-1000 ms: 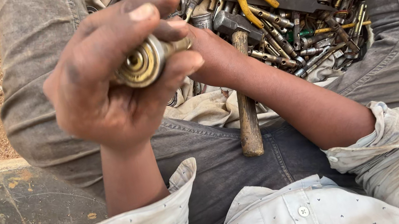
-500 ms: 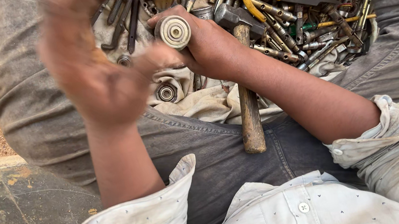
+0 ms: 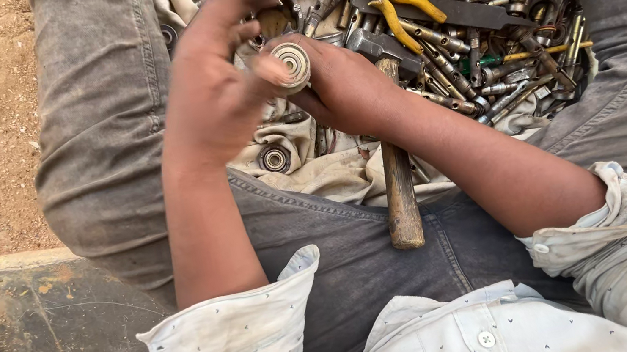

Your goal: The person sits on the ground with a pile of used metal parts on a cloth and disassembles them one at a time. They pull a fitting off a metal tube by hand, grip parts with pliers, and strike components with a hammer to separate pieces, setting parts back on the pile.

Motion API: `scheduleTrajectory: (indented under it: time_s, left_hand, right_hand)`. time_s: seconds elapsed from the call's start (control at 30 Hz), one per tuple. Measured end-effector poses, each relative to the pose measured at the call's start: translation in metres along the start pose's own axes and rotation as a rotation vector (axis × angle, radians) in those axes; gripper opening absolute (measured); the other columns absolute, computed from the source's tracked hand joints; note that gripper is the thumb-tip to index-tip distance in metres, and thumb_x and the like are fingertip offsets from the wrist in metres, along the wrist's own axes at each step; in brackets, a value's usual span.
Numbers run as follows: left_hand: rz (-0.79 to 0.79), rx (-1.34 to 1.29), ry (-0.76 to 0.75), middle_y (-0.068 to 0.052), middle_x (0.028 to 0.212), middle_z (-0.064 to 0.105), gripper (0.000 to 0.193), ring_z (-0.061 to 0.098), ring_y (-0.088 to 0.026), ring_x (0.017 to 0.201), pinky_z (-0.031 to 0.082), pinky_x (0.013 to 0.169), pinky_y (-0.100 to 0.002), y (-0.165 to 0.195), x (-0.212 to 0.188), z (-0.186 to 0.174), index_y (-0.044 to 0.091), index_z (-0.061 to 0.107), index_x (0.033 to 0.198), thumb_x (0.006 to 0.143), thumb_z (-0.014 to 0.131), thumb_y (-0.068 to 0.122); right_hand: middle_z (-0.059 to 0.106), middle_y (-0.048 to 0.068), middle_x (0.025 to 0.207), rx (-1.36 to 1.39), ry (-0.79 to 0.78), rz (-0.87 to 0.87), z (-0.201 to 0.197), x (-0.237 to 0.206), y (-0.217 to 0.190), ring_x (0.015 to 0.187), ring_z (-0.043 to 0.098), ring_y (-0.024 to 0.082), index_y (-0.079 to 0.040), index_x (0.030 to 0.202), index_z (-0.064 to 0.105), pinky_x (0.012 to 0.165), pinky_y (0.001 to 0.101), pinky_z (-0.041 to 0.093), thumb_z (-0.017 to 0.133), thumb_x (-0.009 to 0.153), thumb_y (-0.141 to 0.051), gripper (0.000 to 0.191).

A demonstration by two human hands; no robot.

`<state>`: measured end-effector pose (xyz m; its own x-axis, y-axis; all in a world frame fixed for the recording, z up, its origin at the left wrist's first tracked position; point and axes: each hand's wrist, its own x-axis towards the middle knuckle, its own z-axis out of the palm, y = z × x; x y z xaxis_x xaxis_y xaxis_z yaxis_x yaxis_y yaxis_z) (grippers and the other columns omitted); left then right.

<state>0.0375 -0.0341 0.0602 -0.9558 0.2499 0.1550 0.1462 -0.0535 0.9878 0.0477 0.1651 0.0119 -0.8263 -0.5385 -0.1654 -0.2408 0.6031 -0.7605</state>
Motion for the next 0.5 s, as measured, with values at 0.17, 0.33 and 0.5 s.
scheduleTrajectory:
  time_s: [0.17,0.33,0.5]
  left_hand:
    - [-0.012,-0.298,0.192,-0.007,0.129,0.068,0.078,0.068,-0.016,0.121,0.053,0.097,-0.030,-0.013,-0.003,-0.017,0.013,0.057,0.142,0.095,0.066,0.075]
    - [-0.054,-0.273,0.271,-0.005,0.119,0.072,0.059,0.072,-0.016,0.112,0.053,0.090,-0.026,-0.031,-0.007,-0.023,0.009,0.061,0.131,0.108,0.063,0.063]
    - [-0.099,-0.282,0.385,-0.004,0.109,0.075,0.046,0.073,-0.015,0.101,0.055,0.087,-0.026,-0.040,-0.008,-0.028,0.007,0.066,0.119,0.109,0.063,0.053]
  right_hand:
    - [0.062,0.018,0.136,-0.021,0.011,-0.057,-0.005,-0.003,0.006,0.124,0.062,0.040,-0.010,0.147,0.045,0.101,0.0469,0.053,0.080,0.095,-0.021,0.064]
    - [0.062,0.016,0.141,-0.048,0.034,-0.118,-0.013,-0.002,0.013,0.129,0.062,0.038,-0.010,0.151,0.042,0.105,0.0458,0.052,0.082,0.091,-0.015,0.072]
    - [0.057,0.021,0.144,-0.084,0.007,-0.027,-0.035,-0.001,0.011,0.123,0.063,0.036,-0.008,0.153,0.040,0.101,0.0444,0.052,0.083,0.086,-0.015,0.080]
